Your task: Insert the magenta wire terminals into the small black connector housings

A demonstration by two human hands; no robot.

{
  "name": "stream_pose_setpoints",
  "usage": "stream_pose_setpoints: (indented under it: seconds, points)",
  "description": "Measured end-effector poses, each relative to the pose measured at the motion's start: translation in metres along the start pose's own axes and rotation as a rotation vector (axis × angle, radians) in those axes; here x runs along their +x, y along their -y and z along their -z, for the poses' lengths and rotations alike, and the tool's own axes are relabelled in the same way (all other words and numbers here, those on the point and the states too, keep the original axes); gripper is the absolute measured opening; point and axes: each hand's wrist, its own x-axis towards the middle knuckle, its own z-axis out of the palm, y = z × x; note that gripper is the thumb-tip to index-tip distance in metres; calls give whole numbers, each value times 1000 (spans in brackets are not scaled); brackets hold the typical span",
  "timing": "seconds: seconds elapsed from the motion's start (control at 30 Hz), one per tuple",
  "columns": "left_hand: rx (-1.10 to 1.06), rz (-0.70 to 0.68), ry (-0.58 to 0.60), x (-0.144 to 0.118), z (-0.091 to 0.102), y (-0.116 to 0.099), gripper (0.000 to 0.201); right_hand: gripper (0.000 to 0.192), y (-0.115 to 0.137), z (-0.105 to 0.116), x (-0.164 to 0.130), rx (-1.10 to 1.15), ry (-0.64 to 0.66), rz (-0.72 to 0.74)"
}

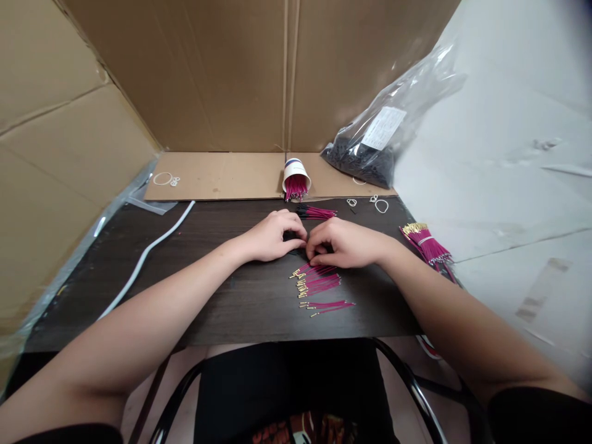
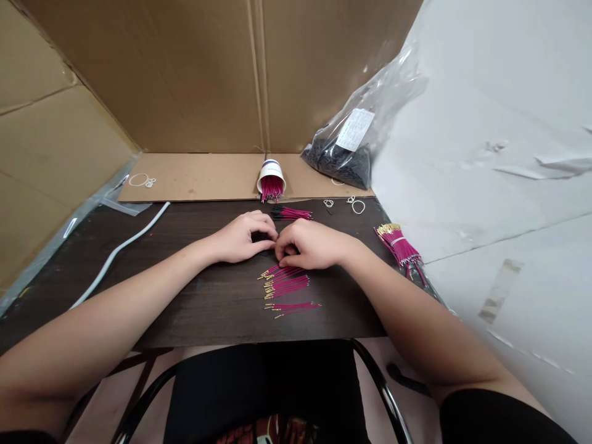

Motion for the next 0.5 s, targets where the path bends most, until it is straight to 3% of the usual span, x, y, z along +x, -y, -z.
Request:
stream_pose_setpoints:
  seconds: [0.2,0.37,0.5]
  points:
    - [29,60,-4,0,-2,-6,12,11,10,-5,-2,-189,55,-73]
    - [-216,256,-159,2,-2,-4,15,10,17,-9,-6,-317,78,-116]
    - [-406,291,-227,6,-2,0,12,9,15,-9,-6,-309,67,-118]
